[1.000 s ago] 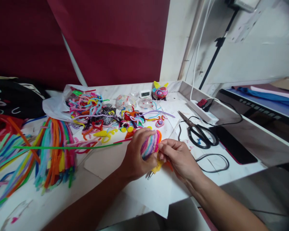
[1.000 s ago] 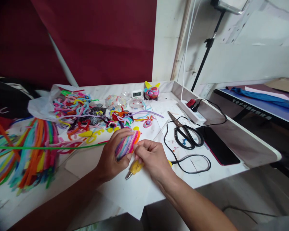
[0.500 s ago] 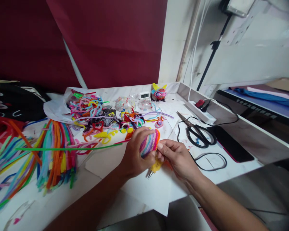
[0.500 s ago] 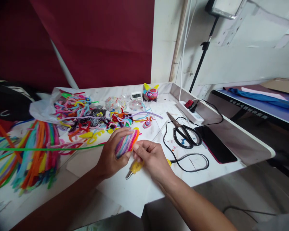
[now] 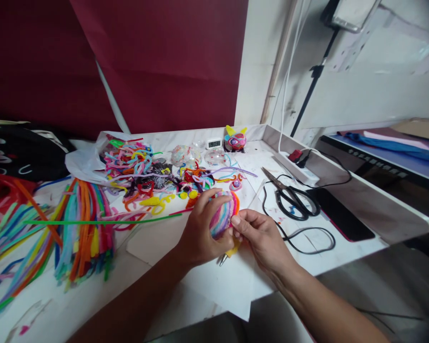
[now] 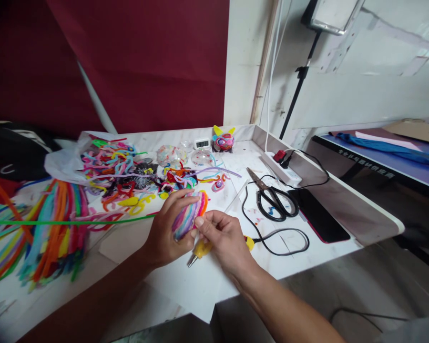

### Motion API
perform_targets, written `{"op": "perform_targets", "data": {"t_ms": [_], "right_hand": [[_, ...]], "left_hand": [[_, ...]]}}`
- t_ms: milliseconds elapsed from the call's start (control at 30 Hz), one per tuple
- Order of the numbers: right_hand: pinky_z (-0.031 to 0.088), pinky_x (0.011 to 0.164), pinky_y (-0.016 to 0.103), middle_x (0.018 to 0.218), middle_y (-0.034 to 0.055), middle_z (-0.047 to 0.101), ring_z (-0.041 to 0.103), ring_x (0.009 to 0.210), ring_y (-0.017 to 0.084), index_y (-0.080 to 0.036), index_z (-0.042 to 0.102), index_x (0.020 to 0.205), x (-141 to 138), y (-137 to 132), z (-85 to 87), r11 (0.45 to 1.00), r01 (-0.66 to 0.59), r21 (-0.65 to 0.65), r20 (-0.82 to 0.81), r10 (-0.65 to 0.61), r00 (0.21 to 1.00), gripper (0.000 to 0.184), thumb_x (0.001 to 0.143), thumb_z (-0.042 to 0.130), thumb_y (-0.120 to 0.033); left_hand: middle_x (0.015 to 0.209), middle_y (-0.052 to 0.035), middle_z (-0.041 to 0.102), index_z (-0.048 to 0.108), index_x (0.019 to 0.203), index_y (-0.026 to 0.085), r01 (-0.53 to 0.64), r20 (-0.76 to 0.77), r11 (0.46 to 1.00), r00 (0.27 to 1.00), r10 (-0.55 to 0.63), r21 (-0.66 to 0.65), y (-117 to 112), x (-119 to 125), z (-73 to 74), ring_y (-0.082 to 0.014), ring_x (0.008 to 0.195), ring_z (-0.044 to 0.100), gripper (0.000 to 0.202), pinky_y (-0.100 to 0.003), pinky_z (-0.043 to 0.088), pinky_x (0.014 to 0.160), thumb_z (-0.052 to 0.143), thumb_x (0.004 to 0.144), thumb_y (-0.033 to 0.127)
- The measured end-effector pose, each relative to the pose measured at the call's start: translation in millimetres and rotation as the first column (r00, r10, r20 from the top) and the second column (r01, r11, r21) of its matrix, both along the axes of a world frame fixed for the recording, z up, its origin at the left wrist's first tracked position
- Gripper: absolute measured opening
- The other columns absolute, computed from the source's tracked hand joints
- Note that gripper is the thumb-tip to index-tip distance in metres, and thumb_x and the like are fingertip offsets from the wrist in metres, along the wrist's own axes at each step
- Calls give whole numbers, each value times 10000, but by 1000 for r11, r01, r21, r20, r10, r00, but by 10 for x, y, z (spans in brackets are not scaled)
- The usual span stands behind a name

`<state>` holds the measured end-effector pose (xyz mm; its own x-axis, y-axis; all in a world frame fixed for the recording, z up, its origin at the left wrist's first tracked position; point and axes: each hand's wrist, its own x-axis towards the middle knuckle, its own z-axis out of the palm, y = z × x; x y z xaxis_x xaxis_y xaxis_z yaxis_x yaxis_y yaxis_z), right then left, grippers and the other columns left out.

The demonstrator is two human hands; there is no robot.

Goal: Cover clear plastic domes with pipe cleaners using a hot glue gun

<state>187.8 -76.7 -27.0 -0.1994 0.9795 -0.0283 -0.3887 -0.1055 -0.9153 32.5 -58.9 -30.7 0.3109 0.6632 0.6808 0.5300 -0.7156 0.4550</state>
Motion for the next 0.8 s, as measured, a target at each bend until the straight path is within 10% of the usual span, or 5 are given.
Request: {"op": "perform_targets", "data": {"t_ms": [433, 567, 800], "right_hand": [[407, 550, 204, 620, -18, 612, 516, 543, 76, -159, 660, 722, 17, 31, -65, 999, 2, 33, -72, 1, 997, 274, 765, 788, -397], [375, 549, 192, 610, -30, 581, 477, 547, 65, -162, 661, 715, 151, 88, -17, 998, 11, 57, -72, -7, 997, 254, 775, 789, -372], [367, 562, 194, 572, -27, 556, 469, 542, 70, -153, 643, 679, 367, 190, 74, 987, -84, 135, -146, 103, 984, 270, 784, 785, -357]], "left_hand": [[1439, -155, 430, 415, 1379, 219, 42, 23, 999, 999, -43, 11, 16, -3, 14, -295, 1360, 425, 647, -459, 370, 1122, 619, 767, 181], [1508, -133, 399, 398, 1428, 242, 115, 287, 975, 956, -56, -191, 65, -22, 14, -314, 1412, 365, 695, -452, 319, 1152, 682, 805, 355], [1132, -94, 686, 618, 1193, 181, 557, 788, 597, 573, 227, -577, 169, -10, 46, -259, 1061, 632, 444, -371, 509, 895, 578, 881, 496]]}}
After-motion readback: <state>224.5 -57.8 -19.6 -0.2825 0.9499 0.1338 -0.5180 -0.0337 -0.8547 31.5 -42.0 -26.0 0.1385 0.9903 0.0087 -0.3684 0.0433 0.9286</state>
